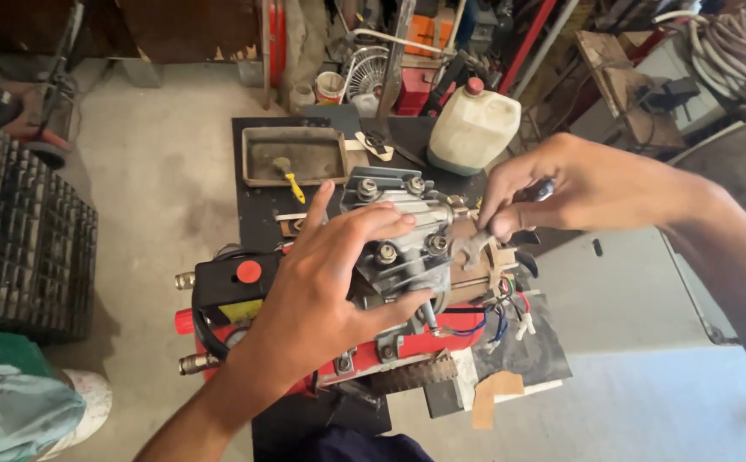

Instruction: Using a wrench and fingers to tighten or loosen bolts on the cylinder head of an air compressor pump during a repair process.

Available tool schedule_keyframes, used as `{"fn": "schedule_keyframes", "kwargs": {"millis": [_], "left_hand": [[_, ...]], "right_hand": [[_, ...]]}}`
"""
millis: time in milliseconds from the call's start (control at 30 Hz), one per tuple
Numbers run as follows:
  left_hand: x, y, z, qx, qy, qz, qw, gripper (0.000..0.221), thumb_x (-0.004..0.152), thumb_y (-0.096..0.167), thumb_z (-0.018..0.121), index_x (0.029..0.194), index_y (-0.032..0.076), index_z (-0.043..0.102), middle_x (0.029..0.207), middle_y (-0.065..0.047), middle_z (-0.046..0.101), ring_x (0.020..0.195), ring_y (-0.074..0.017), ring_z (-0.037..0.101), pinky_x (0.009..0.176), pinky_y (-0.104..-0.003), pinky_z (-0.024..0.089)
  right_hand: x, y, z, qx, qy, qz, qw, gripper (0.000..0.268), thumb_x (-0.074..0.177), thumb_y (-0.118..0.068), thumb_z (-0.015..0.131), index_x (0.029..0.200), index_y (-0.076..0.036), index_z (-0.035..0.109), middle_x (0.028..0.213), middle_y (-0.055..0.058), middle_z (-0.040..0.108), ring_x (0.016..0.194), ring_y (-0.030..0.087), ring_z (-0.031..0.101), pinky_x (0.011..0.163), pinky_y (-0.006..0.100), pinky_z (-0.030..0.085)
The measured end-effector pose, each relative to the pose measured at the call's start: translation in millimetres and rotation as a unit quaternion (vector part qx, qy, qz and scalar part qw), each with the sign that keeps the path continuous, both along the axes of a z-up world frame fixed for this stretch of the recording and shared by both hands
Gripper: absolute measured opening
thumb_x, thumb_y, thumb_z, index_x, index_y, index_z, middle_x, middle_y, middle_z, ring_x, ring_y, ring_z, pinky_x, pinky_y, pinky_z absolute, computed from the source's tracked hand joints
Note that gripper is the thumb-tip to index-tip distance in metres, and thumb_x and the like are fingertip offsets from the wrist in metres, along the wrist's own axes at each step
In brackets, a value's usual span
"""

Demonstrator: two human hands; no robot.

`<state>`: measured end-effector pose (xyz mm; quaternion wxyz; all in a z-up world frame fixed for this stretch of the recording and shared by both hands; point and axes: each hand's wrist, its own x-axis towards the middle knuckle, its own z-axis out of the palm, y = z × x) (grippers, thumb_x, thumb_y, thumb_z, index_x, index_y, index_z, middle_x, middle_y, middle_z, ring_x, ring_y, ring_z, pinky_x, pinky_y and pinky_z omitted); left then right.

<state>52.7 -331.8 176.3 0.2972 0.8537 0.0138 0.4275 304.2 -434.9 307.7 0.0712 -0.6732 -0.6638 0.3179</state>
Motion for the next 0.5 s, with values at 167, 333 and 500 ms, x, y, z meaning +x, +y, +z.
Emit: {"fn": "schedule_keyframes", "kwargs": {"millis": [167,333,500], "left_hand": [[-1,-1,2,0.004,0.008,0.007,1.000,0.064,0.087,0.041,0.081,0.129,0.001,0.053,0.126,-0.010,0.073,0.128,-0.0287,0.067,0.127,-0.063,0.024],[-2,-2,6,-0.009,0.018,0.001,1.000,0.062,0.087,0.038,0.082,0.129,0.002,0.053,0.127,-0.010,0.073,0.129,-0.0272,0.065,0.128,-0.061,0.023],[-1,-2,2,-0.001,0.009,0.007,1.000,0.066,0.086,0.038,0.084,0.130,0.000,0.052,0.127,-0.010,0.072,0.129,-0.0295,0.066,0.128,-0.063,0.026]], "right_hand": [[6,34,0,-0.080,-0.039,-0.012,0.996,0.012,0.084,-0.025,0.076,0.091,-0.016,0.079,0.091,-0.001,0.089,0.088,0.012,0.085,0.091,0.037,0.065],[1,68,11,-0.128,-0.085,0.035,0.988,0.016,0.084,-0.023,0.084,0.079,-0.009,0.078,0.076,0.000,0.074,0.069,0.014,0.064,0.067,0.030,0.052],[-32,88,28,-0.176,-0.260,0.034,0.949,0.032,0.079,-0.036,0.087,0.091,-0.012,0.071,0.091,0.001,0.085,0.083,0.017,0.078,0.071,0.036,0.060]]}}
